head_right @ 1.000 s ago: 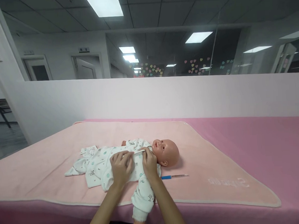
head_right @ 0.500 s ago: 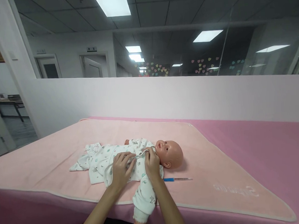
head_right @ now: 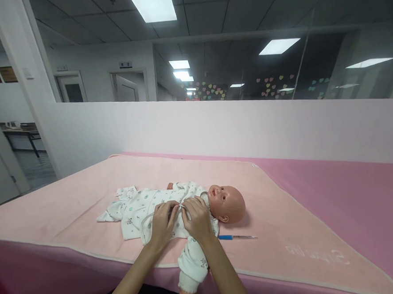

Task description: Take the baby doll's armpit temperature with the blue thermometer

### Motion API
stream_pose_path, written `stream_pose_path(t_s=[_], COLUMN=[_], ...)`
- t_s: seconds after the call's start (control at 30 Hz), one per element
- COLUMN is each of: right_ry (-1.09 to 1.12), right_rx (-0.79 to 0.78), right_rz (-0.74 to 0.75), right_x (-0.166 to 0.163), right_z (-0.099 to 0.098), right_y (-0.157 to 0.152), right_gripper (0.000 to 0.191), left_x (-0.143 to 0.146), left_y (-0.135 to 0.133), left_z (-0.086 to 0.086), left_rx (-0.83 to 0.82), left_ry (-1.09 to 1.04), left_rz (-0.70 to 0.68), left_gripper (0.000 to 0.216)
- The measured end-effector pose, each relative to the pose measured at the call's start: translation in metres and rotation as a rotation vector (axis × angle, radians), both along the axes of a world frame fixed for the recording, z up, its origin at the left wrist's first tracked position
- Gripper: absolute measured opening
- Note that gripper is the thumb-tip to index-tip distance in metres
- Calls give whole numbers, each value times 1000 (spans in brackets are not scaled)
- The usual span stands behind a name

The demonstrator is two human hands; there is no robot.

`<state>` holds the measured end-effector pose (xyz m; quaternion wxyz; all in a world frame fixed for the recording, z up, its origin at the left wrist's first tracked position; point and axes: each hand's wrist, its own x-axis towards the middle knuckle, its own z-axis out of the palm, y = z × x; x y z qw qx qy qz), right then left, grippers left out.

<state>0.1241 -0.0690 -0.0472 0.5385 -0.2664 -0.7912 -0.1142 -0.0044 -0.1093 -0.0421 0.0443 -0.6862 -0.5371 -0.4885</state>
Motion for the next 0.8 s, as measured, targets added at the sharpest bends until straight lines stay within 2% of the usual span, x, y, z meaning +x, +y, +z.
stream_pose_path(t_s=[0.3,0.67,0.73,0.8], right_ry=[64,117,124,143], right_rx=[-67,29,25,20], right_rz=[13,81,72,54], right_x=[1,2,2,1], right_z=[0,-2,-2,-3], right_y=[1,2,2,2], right_gripper=[11,13,13,13], left_x=[-2,2,-3,-11], left_y=[0,-3,-2,0], left_z=[-1,2,3,3], left_rx=[2,10,40,66], left_ry=[1,8,4,-78], left_rz=[10,11,66,189], left_gripper=[18,14,12,11])
